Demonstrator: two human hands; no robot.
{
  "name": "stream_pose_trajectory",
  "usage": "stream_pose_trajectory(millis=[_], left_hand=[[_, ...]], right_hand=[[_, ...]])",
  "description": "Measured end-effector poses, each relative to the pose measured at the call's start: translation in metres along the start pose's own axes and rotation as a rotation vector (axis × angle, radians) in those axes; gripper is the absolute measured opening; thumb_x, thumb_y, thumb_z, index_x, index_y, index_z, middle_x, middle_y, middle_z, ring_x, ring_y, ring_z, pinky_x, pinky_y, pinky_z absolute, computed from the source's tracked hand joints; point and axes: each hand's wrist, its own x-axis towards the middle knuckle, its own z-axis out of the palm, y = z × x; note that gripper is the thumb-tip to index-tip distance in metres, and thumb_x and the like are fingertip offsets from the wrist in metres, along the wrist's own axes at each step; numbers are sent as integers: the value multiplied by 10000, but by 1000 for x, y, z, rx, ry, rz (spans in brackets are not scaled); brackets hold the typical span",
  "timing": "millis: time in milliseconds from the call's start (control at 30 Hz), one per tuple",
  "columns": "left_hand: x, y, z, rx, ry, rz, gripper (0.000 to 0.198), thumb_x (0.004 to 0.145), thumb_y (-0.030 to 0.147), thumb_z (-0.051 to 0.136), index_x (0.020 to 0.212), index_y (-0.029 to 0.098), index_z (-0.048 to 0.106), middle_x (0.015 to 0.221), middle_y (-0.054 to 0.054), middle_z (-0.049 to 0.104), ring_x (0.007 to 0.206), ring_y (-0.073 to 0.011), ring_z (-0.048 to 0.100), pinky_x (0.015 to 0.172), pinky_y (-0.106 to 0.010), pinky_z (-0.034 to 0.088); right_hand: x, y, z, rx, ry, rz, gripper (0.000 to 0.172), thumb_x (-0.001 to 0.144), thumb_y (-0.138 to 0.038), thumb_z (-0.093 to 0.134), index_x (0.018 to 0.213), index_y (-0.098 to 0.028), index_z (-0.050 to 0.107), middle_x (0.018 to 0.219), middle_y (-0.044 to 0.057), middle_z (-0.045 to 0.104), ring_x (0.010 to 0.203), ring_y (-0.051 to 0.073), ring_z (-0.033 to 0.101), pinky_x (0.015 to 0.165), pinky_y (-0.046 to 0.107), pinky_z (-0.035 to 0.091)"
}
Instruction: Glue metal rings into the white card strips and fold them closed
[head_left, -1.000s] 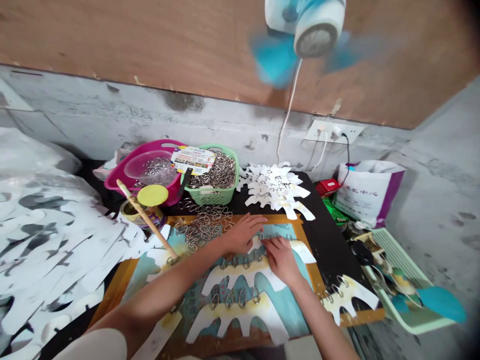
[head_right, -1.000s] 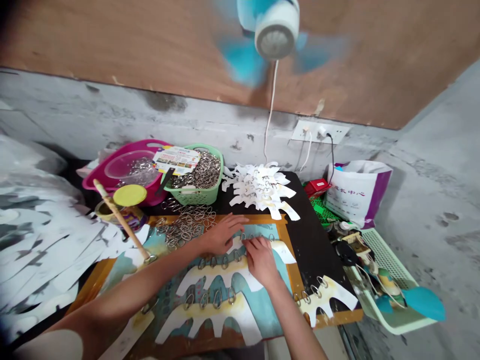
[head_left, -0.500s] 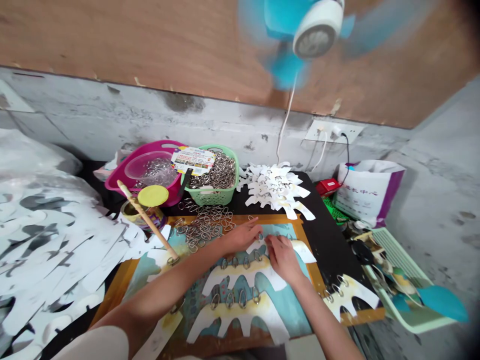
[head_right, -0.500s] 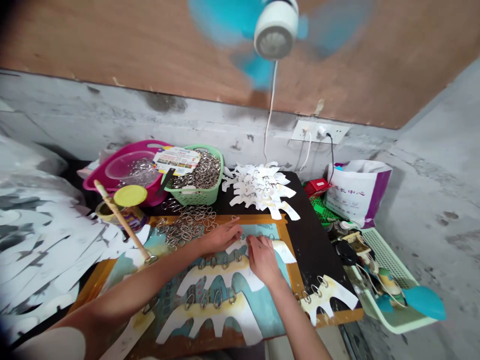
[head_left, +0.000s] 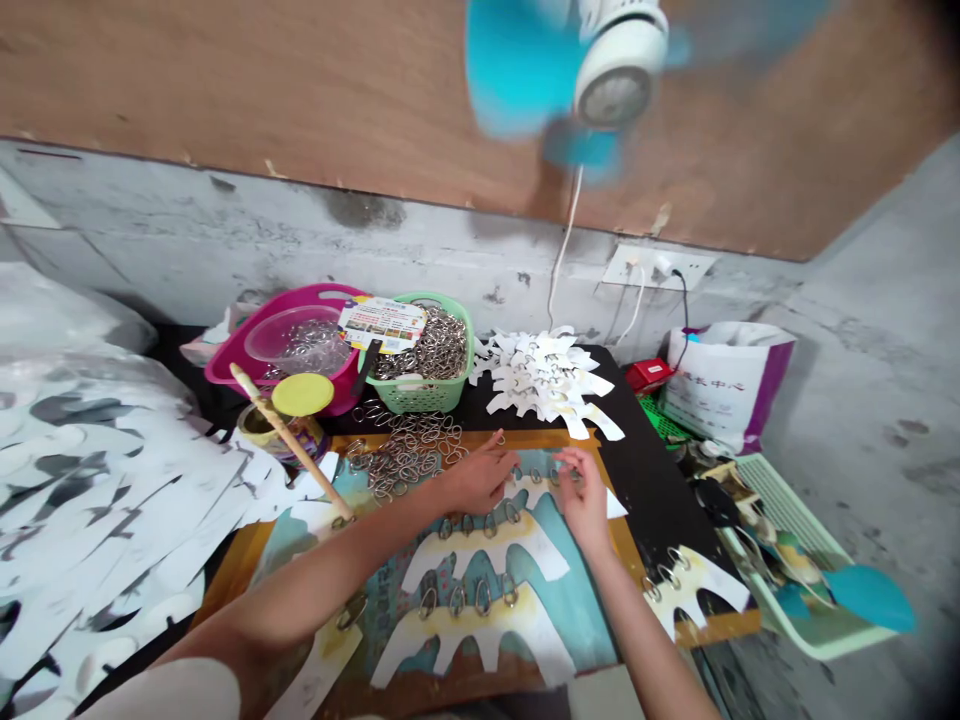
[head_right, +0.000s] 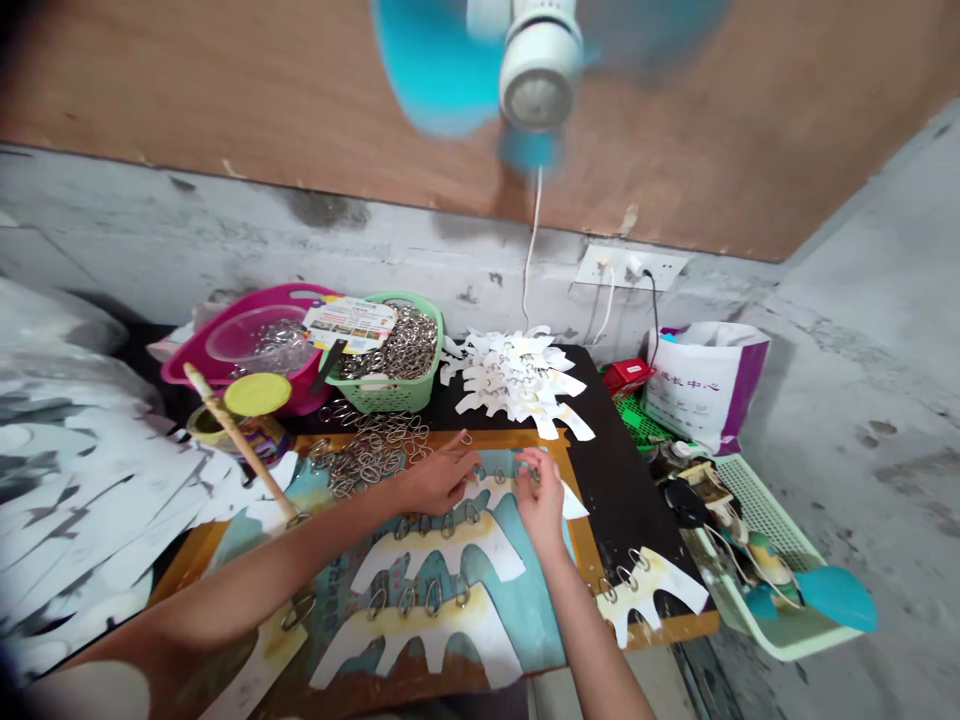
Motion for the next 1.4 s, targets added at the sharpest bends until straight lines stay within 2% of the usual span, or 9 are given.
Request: stream_pose_trajectory(millis=[233, 467, 600, 767, 833, 967, 1233, 1300, 1400], left_hand=[[6, -1, 7, 96, 19, -11, 130, 900, 166, 486, 929, 193, 610, 853, -24, 666, 931, -188, 641, 1197, -525, 131], [4, 2, 11, 148, 49, -29, 228, 941, 178, 483, 804, 198, 664, 702, -8, 642, 880, -190, 633, 1196, -538, 62], [4, 3, 11, 13, 93, -133, 219, 943, 197, 465, 866, 209, 669, 797, -5, 675, 842, -160, 645, 1197, -512, 50], [4, 1, 12, -97, 113, -197, 206, 912, 177, 467, 862, 209, 664, 822, -1, 697, 844, -156, 652, 1189, -496, 30], [3, 0, 12, -101, 115, -201, 208, 907, 174, 465, 867, 212, 666, 831, 0, 701, 850, -155, 653, 1188, -491, 20], [0, -2, 14, -80, 131, -170, 229, 913, 178, 457, 879, 223, 679, 870, -7, 716, 882, -159, 663, 1191, -485, -5], [-5, -2, 10, 112, 79, 38, 228, 901, 152, 480, 862, 211, 696, 757, -39, 711, 1180, -243, 588, 1184, -550, -54], [-9, 1, 6, 92, 83, 48, 165, 881, 197, 538, 909, 208, 700, 787, -45, 716, 1209, -266, 566, 1173, -577, -70], [-15, 7, 2, 54, 86, 35, 186, 880, 269, 576, 1001, 204, 700, 900, -61, 722, 1215, -281, 555, 1162, -596, -85]], right_hand=[[-4, -16, 3, -96, -180, -193, 398, 821, -77, 449, 1202, -170, 516, 942, 91, 686, 920, 283, 557, 785, 410, 399], [1, -15, 1, -226, -234, -223, 408, 820, -68, 490, 1217, -154, 518, 873, 98, 691, 995, 310, 512, 907, 476, 299], [0, -16, 1, -261, -220, -205, 307, 878, -122, 493, 1178, -171, 534, 898, 82, 691, 977, 280, 505, 918, 451, 282], [3, -19, 9, -287, -204, -187, 75, 918, -244, 557, 954, -200, 607, 841, 44, 666, 927, 248, 499, 875, 402, 268], [6, -18, 12, -293, -203, -191, 102, 942, -208, 527, 893, -204, 616, 798, 32, 651, 920, 237, 502, 867, 394, 259], [10, -12, 14, -292, -224, -224, 164, 963, -150, 478, 897, -201, 619, 801, 30, 648, 914, 230, 513, 886, 400, 255], [-3, -12, 2, -271, -302, -312, 246, 950, -109, 483, 1103, -220, 640, 914, 60, 681, 996, 243, 541, 1067, 509, 171], [-2, -11, -6, -189, -328, -280, 232, 959, -165, 500, 1126, -239, 643, 967, 60, 689, 1061, 259, 538, 1091, 533, 154], [7, -2, -17, 3, -295, -105, 225, 987, -265, 452, 1040, -247, 670, 979, 53, 677, 1044, 257, 563, 1029, 470, 313]])
